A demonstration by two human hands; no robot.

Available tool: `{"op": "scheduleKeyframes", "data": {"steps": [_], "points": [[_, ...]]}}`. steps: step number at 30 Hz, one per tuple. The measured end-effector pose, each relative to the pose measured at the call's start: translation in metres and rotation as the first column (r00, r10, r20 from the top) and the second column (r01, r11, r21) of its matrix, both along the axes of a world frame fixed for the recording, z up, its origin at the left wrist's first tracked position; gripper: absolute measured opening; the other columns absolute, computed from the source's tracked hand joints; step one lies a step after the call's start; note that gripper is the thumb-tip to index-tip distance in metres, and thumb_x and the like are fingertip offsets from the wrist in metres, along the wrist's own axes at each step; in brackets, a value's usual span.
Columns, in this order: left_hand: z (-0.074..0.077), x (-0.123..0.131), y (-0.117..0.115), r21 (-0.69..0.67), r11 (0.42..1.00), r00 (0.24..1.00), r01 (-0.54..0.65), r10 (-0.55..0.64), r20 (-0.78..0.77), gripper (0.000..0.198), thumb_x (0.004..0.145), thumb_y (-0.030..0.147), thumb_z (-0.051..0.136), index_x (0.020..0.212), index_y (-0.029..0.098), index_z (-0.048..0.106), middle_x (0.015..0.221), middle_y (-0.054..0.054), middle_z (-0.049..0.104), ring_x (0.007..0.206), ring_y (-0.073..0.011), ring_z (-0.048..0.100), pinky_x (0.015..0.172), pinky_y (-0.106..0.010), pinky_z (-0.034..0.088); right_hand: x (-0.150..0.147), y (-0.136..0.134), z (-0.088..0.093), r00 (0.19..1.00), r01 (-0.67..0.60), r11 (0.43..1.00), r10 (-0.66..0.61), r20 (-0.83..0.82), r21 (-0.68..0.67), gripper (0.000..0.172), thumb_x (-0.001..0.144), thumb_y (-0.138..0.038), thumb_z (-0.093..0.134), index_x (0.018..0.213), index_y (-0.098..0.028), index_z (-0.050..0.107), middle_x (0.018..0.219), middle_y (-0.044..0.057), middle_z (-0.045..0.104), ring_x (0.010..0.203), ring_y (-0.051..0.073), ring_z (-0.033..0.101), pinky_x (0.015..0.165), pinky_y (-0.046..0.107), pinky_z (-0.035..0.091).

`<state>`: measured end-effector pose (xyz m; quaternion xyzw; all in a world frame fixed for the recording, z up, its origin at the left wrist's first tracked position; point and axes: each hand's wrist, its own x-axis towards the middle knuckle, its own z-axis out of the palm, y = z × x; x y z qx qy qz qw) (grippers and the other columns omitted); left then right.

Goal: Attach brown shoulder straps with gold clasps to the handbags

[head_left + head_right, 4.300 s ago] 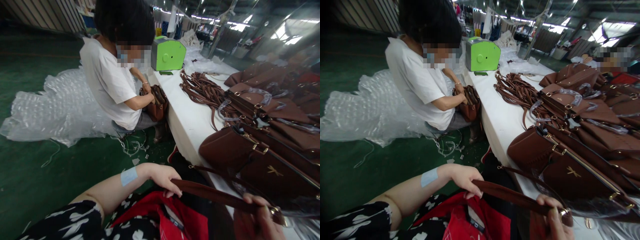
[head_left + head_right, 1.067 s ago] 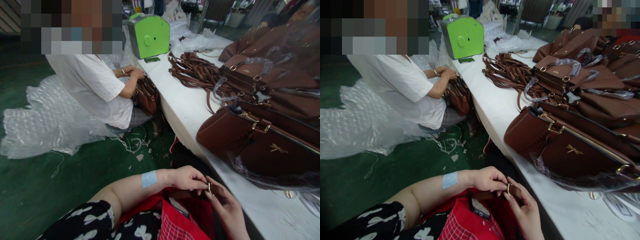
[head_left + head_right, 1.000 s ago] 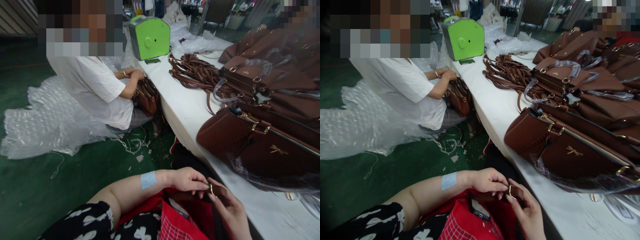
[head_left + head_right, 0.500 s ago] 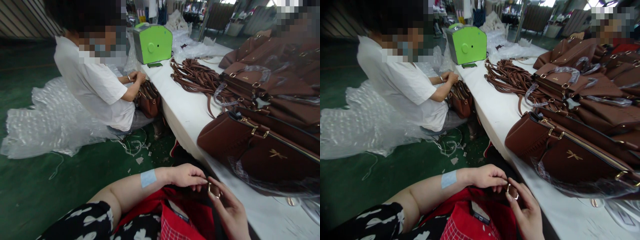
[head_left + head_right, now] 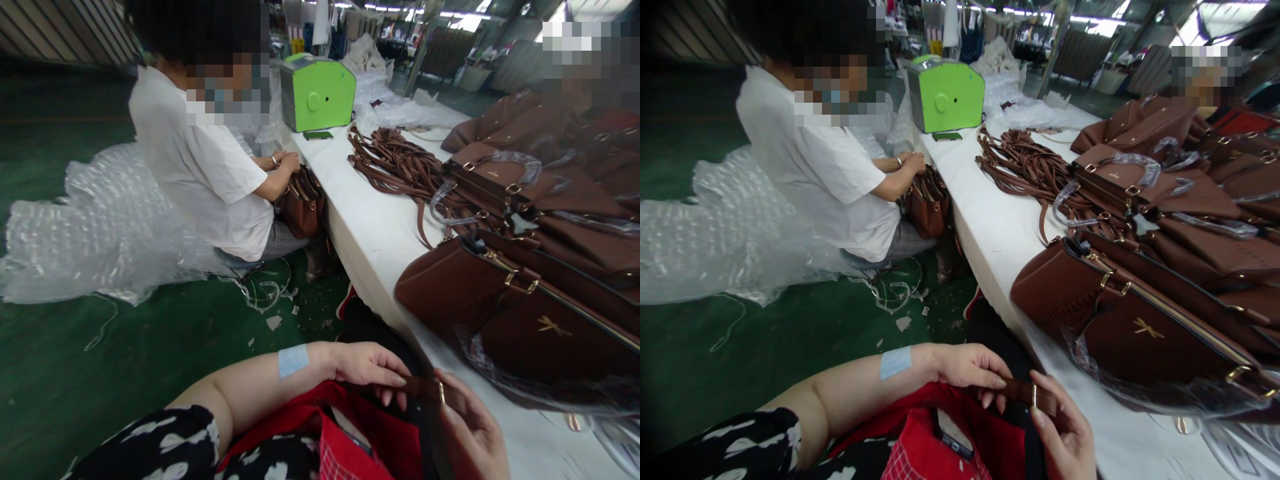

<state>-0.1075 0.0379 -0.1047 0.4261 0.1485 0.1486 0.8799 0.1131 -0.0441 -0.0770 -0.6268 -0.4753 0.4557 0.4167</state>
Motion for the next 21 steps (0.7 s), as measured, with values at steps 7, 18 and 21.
{"op": "scheduleKeyframes", "data": {"steps": [7,18,21], "points": [[0.022,0.0,-0.002,0.056,0.993,0.994,-0.108,0.11,-0.023,0.049,0.071,0.06,0.076,0.09,0.016,0.07,0.068,0.003,0.066,0.049,-0.0032,0.042,0.047,-0.017,0.03,-0.006,0.01,0.002,0.989,-0.128,0.981,0.114,0.097,0.149,0.035,0.076,-0.039,0.075,0.11,-0.029,0.073,0.11,0.006,0.07,0.1,0.026,0.065,0.084,0.032,0.053],[0.038,0.0,-0.003,0.768,0.64,0.801,0.018,0.451,-0.394,0.035,0.077,0.031,0.071,0.11,0.021,0.065,0.086,-0.001,0.074,0.075,-0.0162,0.067,0.067,-0.024,0.046,-0.011,0.021,0.007,0.838,-0.332,0.913,0.17,0.518,0.236,0.03,0.087,-0.042,0.062,0.112,-0.026,0.065,0.109,0.006,0.069,0.098,0.023,0.066,0.083,0.031,0.053],[0.036,-0.003,0.0,0.785,0.618,0.809,0.044,0.439,-0.391,0.054,0.072,0.039,0.077,0.121,0.023,0.061,0.092,0.0,0.075,0.081,-0.0169,0.069,0.07,-0.023,0.048,-0.01,0.022,0.007,0.783,-0.367,0.913,0.199,0.589,0.179,0.02,0.09,-0.044,0.058,0.088,-0.026,0.066,0.091,0.003,0.07,0.084,0.019,0.067,0.075,0.028,0.053]]}}
